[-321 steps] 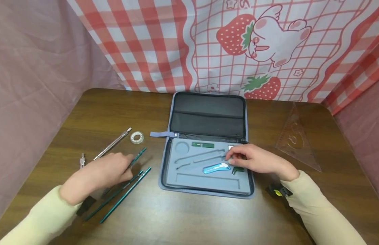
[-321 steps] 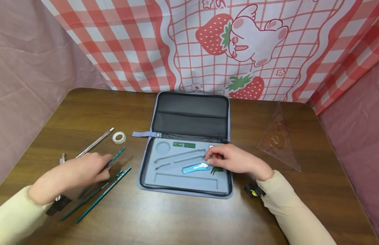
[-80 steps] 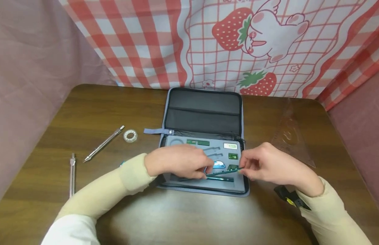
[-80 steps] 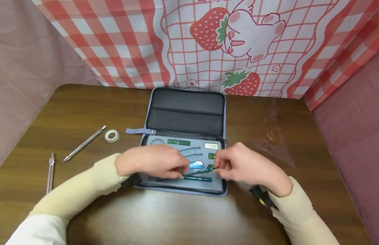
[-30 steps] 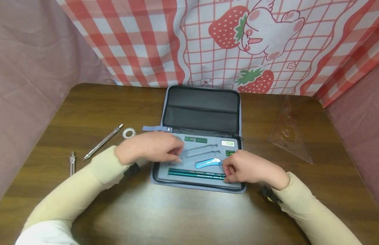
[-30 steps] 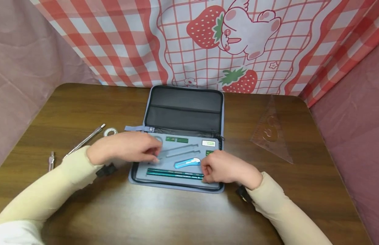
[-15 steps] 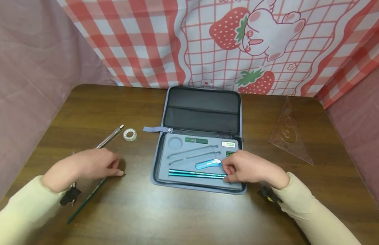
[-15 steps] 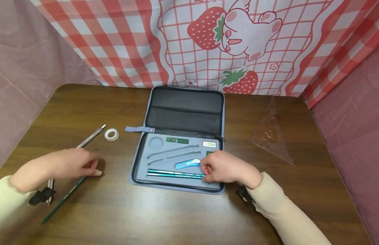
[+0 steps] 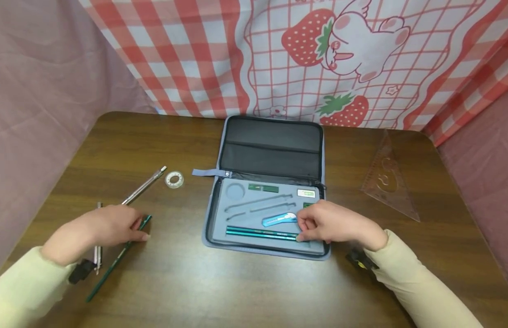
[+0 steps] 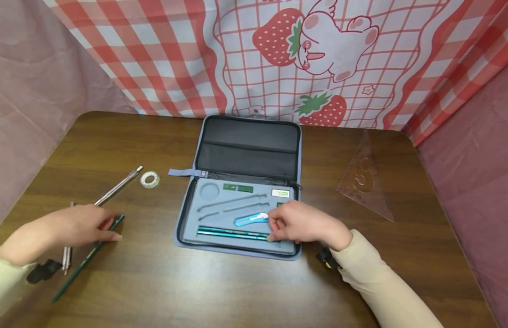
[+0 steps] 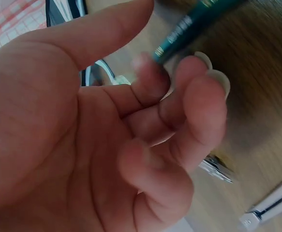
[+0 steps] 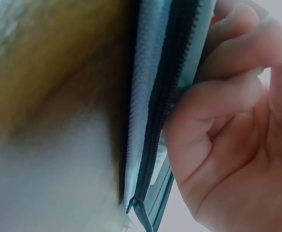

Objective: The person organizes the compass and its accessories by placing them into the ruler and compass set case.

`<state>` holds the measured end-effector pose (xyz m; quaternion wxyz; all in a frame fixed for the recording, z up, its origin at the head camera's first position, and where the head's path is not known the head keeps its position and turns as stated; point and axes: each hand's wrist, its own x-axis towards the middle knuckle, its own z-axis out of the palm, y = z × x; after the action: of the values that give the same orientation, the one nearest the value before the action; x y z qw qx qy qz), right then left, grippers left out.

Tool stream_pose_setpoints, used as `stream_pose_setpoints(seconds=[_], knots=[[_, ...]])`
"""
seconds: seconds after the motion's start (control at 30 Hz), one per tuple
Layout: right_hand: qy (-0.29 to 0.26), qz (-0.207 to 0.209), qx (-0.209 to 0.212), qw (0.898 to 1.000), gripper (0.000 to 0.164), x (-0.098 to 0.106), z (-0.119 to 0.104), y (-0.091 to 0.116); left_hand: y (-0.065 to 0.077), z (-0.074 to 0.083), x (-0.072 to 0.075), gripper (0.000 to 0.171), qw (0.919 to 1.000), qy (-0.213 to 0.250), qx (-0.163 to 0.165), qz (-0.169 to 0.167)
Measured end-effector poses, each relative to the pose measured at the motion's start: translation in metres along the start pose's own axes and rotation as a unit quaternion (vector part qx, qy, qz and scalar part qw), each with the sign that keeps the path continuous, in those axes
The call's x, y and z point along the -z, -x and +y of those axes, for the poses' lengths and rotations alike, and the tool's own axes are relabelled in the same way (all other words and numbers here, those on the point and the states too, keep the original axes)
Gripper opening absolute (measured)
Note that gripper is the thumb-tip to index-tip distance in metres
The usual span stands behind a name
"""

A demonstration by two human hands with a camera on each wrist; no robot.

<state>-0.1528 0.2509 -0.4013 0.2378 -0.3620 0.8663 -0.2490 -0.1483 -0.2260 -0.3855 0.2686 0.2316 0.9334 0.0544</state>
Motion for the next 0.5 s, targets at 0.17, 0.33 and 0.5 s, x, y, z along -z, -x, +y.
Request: stream_pose_setpoints(seconds=[0.17,0.33,0.5], knots=[[-0.027,-0.007,-0.042,0.999,0.026,-0.001,-0.002,0.0,0.0,-0.001,-0.001,0.037,0.9998,-0.017,-0.012,0.003],[-0.049,-0.01,-0.071,0.996,0.029,-0.001,-0.004,0.0,-0.004,0.004,0.0,0.033,0.9986,-0.023,-0.047,0.009],[-0.047,-0.008,-0.07,0.996,0.03,-0.002,-0.003,0.0,-0.011,0.017,0.003,0.025,0.9957,0.01,-0.089,0.022]])
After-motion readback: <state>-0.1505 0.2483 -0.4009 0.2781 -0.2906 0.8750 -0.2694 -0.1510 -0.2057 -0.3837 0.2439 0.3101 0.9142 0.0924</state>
